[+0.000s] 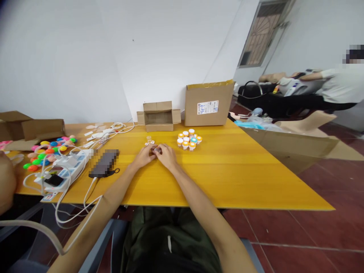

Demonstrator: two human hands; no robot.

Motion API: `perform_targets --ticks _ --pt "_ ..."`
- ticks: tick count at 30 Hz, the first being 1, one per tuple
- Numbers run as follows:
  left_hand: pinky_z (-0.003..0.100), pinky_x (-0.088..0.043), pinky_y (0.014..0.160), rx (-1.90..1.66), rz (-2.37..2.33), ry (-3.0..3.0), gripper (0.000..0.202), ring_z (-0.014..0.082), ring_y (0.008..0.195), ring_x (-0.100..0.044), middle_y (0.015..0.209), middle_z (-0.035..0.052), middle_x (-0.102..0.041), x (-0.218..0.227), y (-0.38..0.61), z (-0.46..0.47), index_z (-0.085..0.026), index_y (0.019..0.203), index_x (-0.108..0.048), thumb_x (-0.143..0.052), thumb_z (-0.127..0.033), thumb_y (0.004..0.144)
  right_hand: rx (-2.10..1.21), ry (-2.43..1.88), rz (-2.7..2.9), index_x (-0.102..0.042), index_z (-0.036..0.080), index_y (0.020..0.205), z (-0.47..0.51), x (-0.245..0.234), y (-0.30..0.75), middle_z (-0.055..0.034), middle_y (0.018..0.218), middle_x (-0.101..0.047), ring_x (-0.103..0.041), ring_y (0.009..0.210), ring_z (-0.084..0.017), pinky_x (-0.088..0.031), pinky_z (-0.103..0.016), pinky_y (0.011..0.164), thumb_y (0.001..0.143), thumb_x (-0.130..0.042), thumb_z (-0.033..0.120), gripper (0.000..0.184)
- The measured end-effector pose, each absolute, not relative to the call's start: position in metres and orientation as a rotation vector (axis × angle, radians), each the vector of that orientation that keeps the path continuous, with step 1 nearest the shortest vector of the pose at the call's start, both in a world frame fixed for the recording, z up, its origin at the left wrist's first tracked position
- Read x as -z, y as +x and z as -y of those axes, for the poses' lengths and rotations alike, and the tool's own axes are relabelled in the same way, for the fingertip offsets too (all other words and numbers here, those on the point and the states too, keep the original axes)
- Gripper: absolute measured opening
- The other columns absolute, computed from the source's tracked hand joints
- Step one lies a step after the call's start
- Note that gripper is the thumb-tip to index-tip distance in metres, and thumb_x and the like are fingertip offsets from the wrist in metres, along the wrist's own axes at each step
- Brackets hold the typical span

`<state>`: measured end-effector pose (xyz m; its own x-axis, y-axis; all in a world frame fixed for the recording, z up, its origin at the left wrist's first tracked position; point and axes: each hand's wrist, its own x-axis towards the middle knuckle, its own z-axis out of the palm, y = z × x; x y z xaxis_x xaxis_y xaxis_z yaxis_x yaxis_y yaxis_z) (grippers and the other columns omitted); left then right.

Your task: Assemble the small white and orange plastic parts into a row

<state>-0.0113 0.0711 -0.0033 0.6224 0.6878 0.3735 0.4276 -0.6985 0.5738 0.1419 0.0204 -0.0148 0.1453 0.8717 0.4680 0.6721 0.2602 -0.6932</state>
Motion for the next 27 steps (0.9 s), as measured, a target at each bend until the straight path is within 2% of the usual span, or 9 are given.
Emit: perform_targets --ticks 3,6,9,15,19,27 --pt "0.035 -0.057 0.089 -0.813 -0.898 2.418 0.036 0.0217 0.095 -0.071 0.104 0.0041 -0.075 0.003 -0.012 -0.071 -0.022 0.117 -0.066 -0.067 -0.023 0.081 -0.290 -1.430 1.545 -0.068 0.025 0.078 -0.021 0.014 0.142 -0.0015 0.086 -0.074 -0.068 0.080 -0.019 -0.054 -0.031 0.077 0.083 -0.069 0.025 0.006" --pt "0.034 -0.057 0.086 -0.806 -0.893 2.427 0.031 0.0205 0.088 -0.069 0.095 0.0023 -0.074 0.003 -0.011 -0.071 -0.023 0.112 -0.067 -0.069 -0.027 0.082 -0.304 -1.380 1.497 -0.066 0.025 0.076 -0.021 0.013 0.143 -0.0008 0.081 -0.074 -0.068 0.076 -0.018 -0.055 -0.030 0.075 0.088 -0.063 0.031 0.014" --pt "0.035 -0.056 0.091 -0.822 -0.871 2.419 0.033 0.0216 0.094 -0.070 0.101 0.0034 -0.075 0.005 -0.011 -0.072 -0.023 0.113 -0.067 -0.072 -0.028 0.081 -0.283 -1.368 1.451 -0.064 0.025 0.075 -0.022 0.012 0.146 -0.0014 0.080 -0.074 -0.068 0.076 -0.018 -0.055 -0.029 0.074 0.091 -0.059 0.033 0.019" --pt "0.038 -0.055 0.097 -0.844 -0.877 2.417 0.036 0.0227 0.101 -0.071 0.109 0.0048 -0.076 0.010 -0.012 -0.077 -0.024 0.115 -0.068 -0.074 -0.029 0.080 -0.149 -1.555 1.441 -0.065 0.025 0.076 -0.026 0.019 0.158 -0.0051 0.090 -0.073 -0.067 0.082 -0.021 -0.053 -0.031 0.074 0.085 -0.066 0.025 0.009" --pt "0.040 -0.055 0.099 -0.851 -0.882 2.408 0.036 0.0236 0.102 -0.071 0.110 0.0073 -0.076 0.015 -0.012 -0.081 -0.022 0.117 -0.069 -0.072 -0.029 0.081 -0.095 -1.650 1.528 -0.065 0.026 0.073 -0.028 0.027 0.161 -0.0065 0.088 -0.070 -0.066 0.087 -0.024 -0.051 -0.032 0.074 0.081 -0.070 0.019 0.012" --pt "0.039 -0.054 0.100 -0.852 -0.782 2.426 0.034 0.0230 0.105 -0.069 0.112 0.0068 -0.075 0.016 -0.013 -0.083 -0.023 0.118 -0.069 -0.068 -0.025 0.084 -0.066 -1.588 1.610 -0.068 0.025 0.081 -0.027 0.024 0.162 -0.0079 0.096 -0.066 -0.061 0.097 -0.026 -0.051 -0.038 0.086 0.086 -0.066 0.019 0.008"
